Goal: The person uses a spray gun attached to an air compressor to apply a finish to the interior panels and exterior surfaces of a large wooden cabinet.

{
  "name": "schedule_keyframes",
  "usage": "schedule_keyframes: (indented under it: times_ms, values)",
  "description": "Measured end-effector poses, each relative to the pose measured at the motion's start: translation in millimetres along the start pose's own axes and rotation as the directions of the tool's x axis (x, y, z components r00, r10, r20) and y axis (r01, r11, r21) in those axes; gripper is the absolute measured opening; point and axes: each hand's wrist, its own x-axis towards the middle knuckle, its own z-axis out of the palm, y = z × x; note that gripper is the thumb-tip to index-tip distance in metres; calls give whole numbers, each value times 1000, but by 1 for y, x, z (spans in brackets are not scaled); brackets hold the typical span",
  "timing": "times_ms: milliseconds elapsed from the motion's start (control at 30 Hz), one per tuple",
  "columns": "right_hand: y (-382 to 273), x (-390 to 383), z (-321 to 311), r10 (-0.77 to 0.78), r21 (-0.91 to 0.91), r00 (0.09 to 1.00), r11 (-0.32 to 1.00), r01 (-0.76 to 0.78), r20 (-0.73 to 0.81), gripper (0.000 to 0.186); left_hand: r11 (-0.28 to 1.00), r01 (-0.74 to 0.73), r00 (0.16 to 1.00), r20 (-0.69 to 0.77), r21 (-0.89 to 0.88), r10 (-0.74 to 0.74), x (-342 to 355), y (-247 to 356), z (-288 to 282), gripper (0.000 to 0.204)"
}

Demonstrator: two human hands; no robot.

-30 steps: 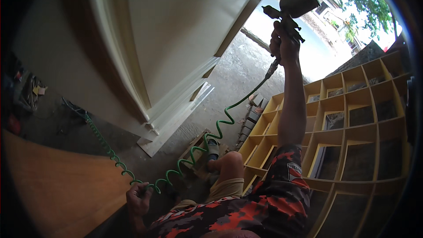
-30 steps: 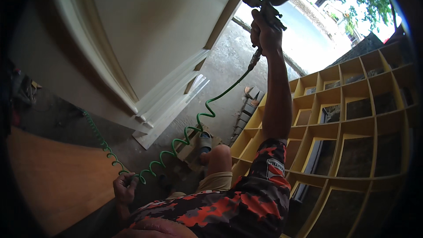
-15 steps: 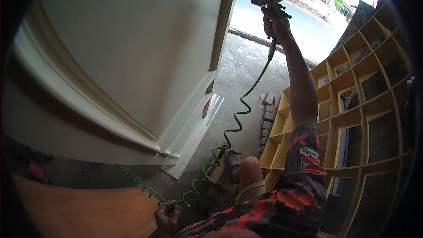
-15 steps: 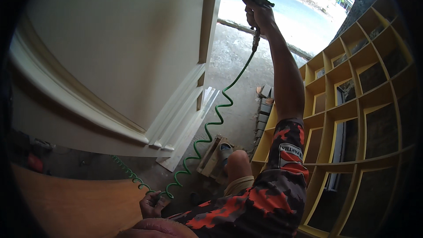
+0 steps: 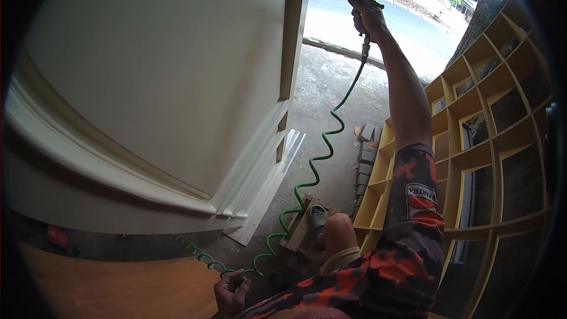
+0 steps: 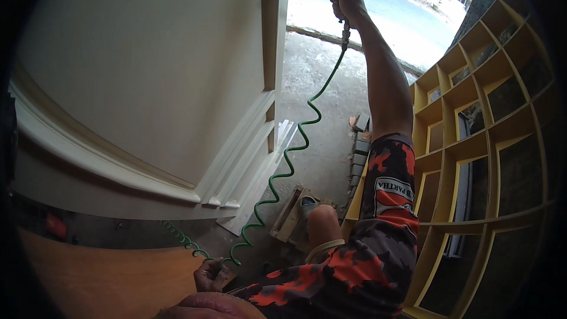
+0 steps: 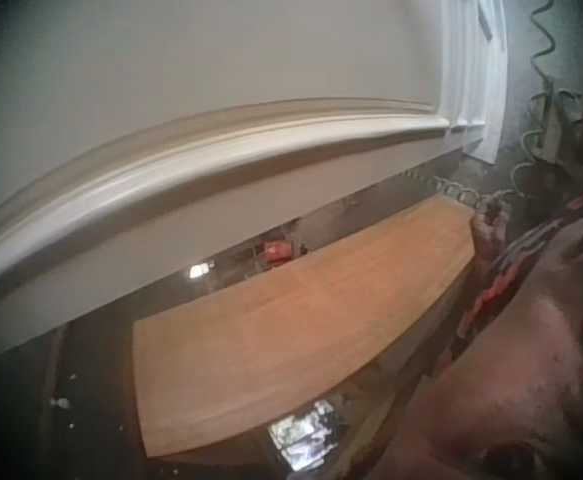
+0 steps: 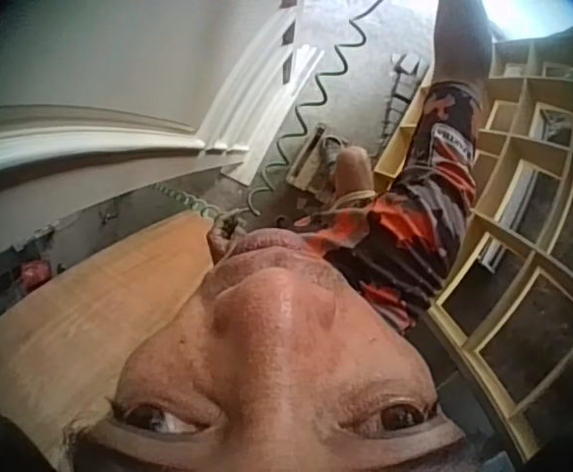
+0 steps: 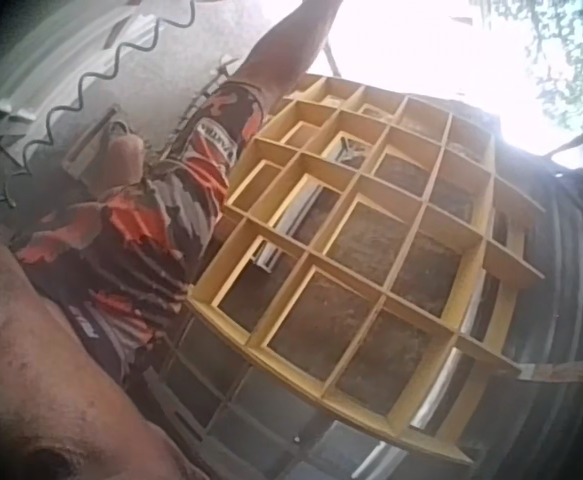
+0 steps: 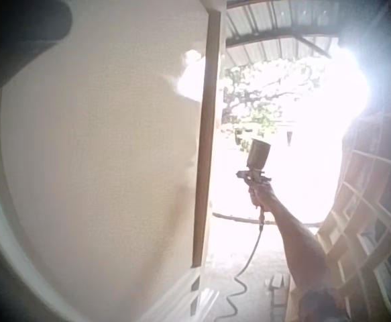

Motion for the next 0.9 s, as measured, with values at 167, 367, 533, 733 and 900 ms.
schedule_keyframes:
  times_ms: [167,367,533,733,900]
  values:
    - [2,-2,19,-63,-60,993,997,57,-101,44,997,65,998,1,29,-66,-2,11,5,37]
    - [1,-28,34,-55,0,995,998,55,-84,46,995,84,996,-30,52,-83,-12,11,3,37]
    - [-5,-57,50,-15,34,998,999,13,57,45,993,103,993,-56,55,-100,-30,4,-9,36]
    - [-32,-114,85,-68,-26,997,997,70,44,44,993,93,995,-47,75,-90,-52,1,-25,35]
    - [-43,-162,108,-52,8,994,999,52,92,46,993,91,994,-74,73,-85,-77,-7,-40,34]
